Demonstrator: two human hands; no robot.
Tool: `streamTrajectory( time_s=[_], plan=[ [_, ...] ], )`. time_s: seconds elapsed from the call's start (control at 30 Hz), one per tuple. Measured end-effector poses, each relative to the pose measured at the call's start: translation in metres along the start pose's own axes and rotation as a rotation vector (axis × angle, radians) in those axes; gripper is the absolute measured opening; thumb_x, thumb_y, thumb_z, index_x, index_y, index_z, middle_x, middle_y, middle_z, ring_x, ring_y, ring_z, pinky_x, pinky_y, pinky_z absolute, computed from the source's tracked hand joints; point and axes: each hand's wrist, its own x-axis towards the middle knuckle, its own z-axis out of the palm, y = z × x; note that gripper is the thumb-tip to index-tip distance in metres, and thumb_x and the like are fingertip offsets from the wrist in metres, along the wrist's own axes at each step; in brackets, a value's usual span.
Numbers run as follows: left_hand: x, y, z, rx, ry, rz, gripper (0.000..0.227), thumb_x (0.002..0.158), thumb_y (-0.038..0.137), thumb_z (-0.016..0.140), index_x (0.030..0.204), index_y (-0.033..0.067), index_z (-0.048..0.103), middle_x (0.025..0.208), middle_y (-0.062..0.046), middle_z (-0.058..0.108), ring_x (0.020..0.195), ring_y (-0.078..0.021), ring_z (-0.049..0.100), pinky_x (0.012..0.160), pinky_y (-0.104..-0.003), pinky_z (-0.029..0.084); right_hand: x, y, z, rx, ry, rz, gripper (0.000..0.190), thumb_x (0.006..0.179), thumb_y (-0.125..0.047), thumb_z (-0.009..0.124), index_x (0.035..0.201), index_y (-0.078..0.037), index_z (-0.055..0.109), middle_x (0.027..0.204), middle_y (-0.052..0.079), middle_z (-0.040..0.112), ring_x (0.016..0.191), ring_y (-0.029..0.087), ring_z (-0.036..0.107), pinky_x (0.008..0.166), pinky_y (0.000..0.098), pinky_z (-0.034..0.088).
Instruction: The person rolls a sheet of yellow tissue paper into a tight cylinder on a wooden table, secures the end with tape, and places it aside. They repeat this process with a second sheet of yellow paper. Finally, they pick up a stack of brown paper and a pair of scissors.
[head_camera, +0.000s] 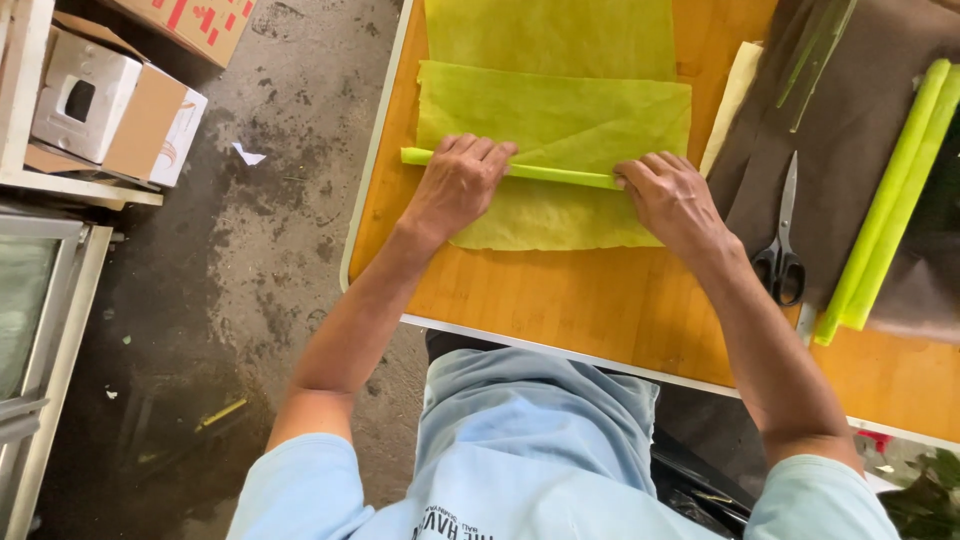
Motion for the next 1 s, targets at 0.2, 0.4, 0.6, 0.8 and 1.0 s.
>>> streamTrajectory(
  time_s=[0.2,0.4,0.6,0.8,1.0],
  plan=[
    [0.002,-0.001,0.012,-0.013,0.075,0.000,0.005,0.095,0.018,0.062,0.097,0.0220,0.064,0.084,0.002,0.053,0.080,-0.0198,0.058,0.075,-0.034,0.046,-0.001,0.010,0.012,-0.077,0.012,-0.031,0.011,0.098,-0.003,0.071,0.105,-0.011,0.072,0.098,0.011,0.067,0.094,0.032,0.071,0.082,0.0415,0.057],
    [0.004,0.002,0.001,-0.041,0.033,-0.008,0.020,0.084,0.029,0.081,0.096,0.0176,0.071,0.099,-0.002,0.059,0.102,-0.0212,0.060,0.094,-0.037,0.045,0.006,-0.010,-0.010,-0.064,-0.001,-0.038,0.012,0.099,-0.015,0.077,0.108,-0.008,0.075,0.101,0.013,0.068,0.101,0.033,0.071,0.089,0.0429,0.057],
    [0.000,0.000,0.015,-0.026,0.054,0.018,0.014,0.088,0.026,0.078,0.095,0.0158,0.071,0.096,-0.002,0.058,0.099,-0.0210,0.061,0.094,-0.037,0.045,-0.007,0.008,0.012,-0.027,-0.009,-0.021,0.009,0.099,-0.009,0.074,0.108,-0.007,0.075,0.098,0.012,0.068,0.100,0.033,0.072,0.090,0.0429,0.057],
    [0.006,0.001,0.004,0.016,0.063,0.026,0.006,0.096,0.024,0.068,0.100,0.0189,0.067,0.088,0.001,0.058,0.089,-0.0170,0.062,0.088,-0.034,0.045,0.004,-0.001,-0.001,0.058,-0.027,0.004,0.018,0.099,-0.001,0.068,0.114,-0.007,0.073,0.092,0.013,0.068,0.091,0.037,0.073,0.084,0.0467,0.058],
    [0.005,0.002,0.016,-0.001,0.081,0.002,0.009,0.097,0.024,0.065,0.105,0.0190,0.064,0.085,0.001,0.055,0.080,-0.0202,0.060,0.077,-0.036,0.047,-0.002,0.015,0.017,-0.009,0.024,-0.016,0.013,0.100,-0.001,0.066,0.107,-0.012,0.071,0.092,0.010,0.065,0.084,0.033,0.071,0.077,0.0426,0.058]
  ],
)
